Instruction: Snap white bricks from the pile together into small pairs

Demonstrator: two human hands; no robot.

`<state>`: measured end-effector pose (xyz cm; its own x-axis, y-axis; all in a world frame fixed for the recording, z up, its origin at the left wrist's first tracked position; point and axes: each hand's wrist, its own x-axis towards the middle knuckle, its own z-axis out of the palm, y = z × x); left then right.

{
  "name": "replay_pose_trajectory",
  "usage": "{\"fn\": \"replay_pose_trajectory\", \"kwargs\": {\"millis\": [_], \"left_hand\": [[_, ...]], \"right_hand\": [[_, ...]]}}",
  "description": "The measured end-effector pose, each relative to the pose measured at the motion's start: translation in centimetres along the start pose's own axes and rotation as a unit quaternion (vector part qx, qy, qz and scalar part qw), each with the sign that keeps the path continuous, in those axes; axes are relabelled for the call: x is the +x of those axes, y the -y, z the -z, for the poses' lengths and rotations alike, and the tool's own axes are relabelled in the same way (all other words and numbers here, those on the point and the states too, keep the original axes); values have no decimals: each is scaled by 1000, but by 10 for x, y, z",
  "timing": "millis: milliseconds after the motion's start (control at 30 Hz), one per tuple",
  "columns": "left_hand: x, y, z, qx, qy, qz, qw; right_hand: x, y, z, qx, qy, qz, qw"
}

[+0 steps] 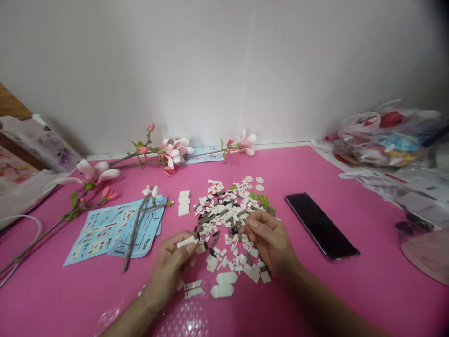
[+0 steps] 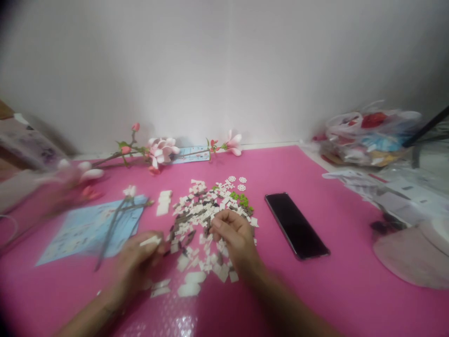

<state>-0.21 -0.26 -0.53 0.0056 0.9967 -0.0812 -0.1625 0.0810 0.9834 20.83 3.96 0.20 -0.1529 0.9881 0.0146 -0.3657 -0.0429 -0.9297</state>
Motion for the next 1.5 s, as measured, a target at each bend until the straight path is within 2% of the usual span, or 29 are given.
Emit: {"fn": "replay_pose_trajectory", "kwargs": {"millis": [200,433,767,967,1067,1133,1167,1300,1400,1500], "left_hand": [[0,4,2,-8,4,-7,1000],[-1,-1,2,18,8,-2,1000],[0,4,0,-31,-9,-12,999],[2,0,-1,-48,-13,-15,999],[2,2,-1,-54,-10,-12,998],[2,5,-1,-58,-10,-3,998],[2,5,-1,-60,-9,1,998],[2,4,-2,-47,-3,11,999],[2,1,-4,-42,-3,16,999],[1,0,-5,-42,3,14,999]], "right_hand": [[1,-2,3,-5,-10,-4,1000],[2,-2,1,-2,-8,-4,1000],[2,-2,0,10,-30,-11,999],[1,-5,2,-42,-40,-12,998],[3,-2,3,-131,-28,-21,991],[6,1,2,-244,7,-6,970],[7,2,2,-309,28,16,951],[9,-1,4,-518,84,135,841],[8,-6,7,-583,112,168,787],[7,-9,7,-608,132,183,761]]}}
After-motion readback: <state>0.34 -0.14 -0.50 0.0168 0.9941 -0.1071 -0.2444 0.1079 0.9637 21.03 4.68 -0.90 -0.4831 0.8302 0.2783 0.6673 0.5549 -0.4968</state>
